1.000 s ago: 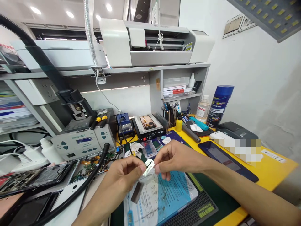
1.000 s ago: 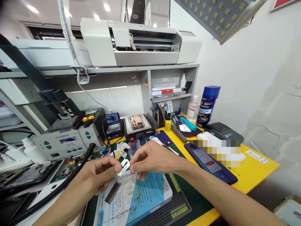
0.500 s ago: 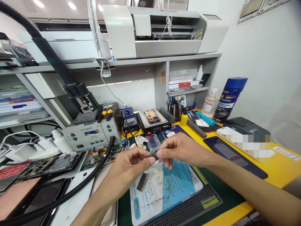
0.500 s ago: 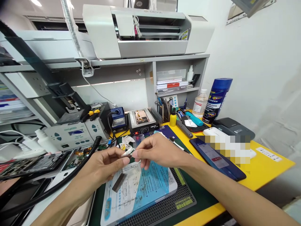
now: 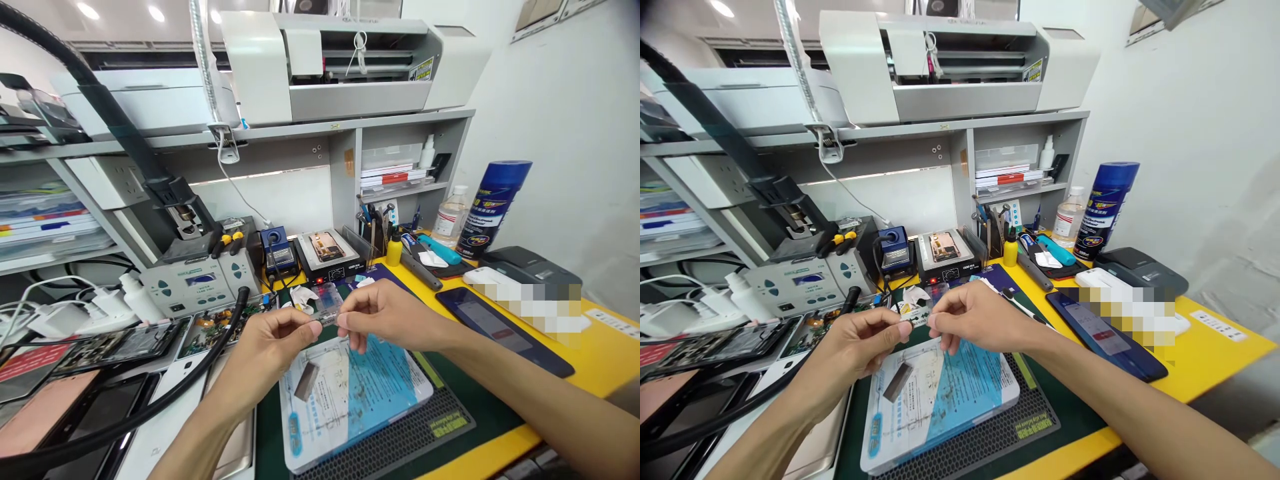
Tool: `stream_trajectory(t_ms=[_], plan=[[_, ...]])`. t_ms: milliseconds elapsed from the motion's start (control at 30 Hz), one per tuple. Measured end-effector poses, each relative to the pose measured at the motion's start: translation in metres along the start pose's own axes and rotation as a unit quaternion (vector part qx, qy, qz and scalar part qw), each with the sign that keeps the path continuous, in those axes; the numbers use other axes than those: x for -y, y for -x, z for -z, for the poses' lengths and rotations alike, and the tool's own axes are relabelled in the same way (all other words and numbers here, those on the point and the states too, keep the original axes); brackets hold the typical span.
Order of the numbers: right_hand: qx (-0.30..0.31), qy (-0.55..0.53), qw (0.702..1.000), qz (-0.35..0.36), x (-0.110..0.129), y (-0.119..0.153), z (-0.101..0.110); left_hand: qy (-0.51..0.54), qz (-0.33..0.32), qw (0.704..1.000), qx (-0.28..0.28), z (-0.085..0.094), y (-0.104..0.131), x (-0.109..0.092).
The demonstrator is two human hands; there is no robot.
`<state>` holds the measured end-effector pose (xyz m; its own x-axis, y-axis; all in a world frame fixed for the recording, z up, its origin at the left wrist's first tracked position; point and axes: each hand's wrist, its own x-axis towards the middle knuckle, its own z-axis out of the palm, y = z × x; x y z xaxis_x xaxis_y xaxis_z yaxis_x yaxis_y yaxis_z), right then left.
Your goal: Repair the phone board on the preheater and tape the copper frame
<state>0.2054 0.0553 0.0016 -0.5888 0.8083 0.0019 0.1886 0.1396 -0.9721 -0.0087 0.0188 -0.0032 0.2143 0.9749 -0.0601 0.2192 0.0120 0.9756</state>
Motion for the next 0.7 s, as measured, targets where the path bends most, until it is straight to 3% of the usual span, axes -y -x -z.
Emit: stream_trajectory(t_ms=[200, 700], plan=[[-0.021, -0.01, 1.0, 0.017, -0.0044, -0.0017, -0.0016, 0.087, 0.03, 0.994, -0.052, -0.0027, -0.0014, -0.0001], [-0.038, -0.022, 0.999, 0.029, -0.004, -0.0015, -0.0079, 0.084, 0.028, 0.996, -0.027, -0.0004, -0.0016, 0.0021]])
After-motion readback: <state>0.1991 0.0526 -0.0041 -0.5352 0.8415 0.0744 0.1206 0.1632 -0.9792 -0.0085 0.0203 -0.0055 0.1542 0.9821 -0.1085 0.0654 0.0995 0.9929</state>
